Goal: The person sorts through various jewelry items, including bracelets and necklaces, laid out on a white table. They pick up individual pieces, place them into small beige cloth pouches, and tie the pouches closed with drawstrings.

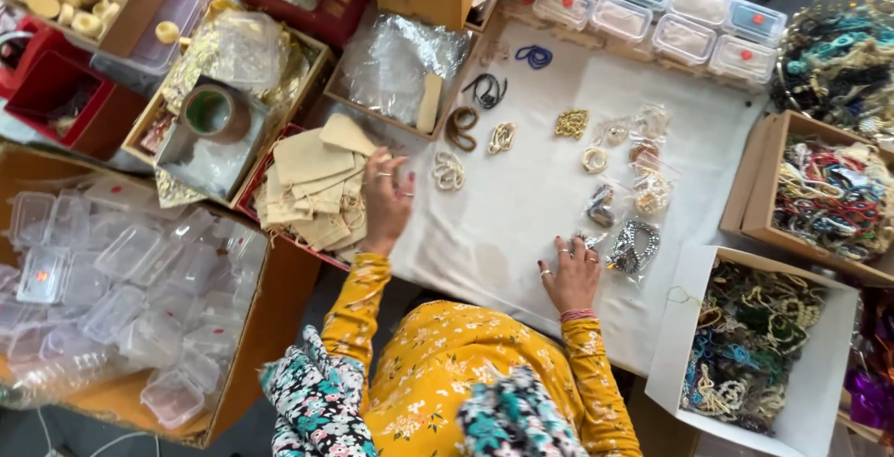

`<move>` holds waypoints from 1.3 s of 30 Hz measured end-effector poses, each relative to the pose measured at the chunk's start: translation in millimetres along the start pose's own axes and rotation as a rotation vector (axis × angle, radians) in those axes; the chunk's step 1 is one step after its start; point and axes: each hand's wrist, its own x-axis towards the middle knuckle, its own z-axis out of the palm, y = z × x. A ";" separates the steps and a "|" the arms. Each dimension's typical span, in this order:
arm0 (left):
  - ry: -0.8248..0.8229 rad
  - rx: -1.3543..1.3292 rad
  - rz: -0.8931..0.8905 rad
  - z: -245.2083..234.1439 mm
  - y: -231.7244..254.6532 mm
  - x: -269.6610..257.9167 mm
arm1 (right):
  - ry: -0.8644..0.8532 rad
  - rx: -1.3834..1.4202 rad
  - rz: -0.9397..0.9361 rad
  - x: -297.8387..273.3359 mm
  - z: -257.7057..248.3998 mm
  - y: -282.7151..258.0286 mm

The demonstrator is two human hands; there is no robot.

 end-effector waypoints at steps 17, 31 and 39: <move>-0.181 0.631 -0.048 -32.0 -92.9 32.3 | 0.278 0.038 0.114 -27.0 34.5 -24.3; -0.146 0.552 0.161 -5.6 -88.6 63.2 | 0.316 0.275 0.196 -31.5 -8.8 -45.7; -0.463 0.915 -0.165 12.0 -109.9 67.0 | 0.015 0.377 0.084 -40.6 -24.4 -57.7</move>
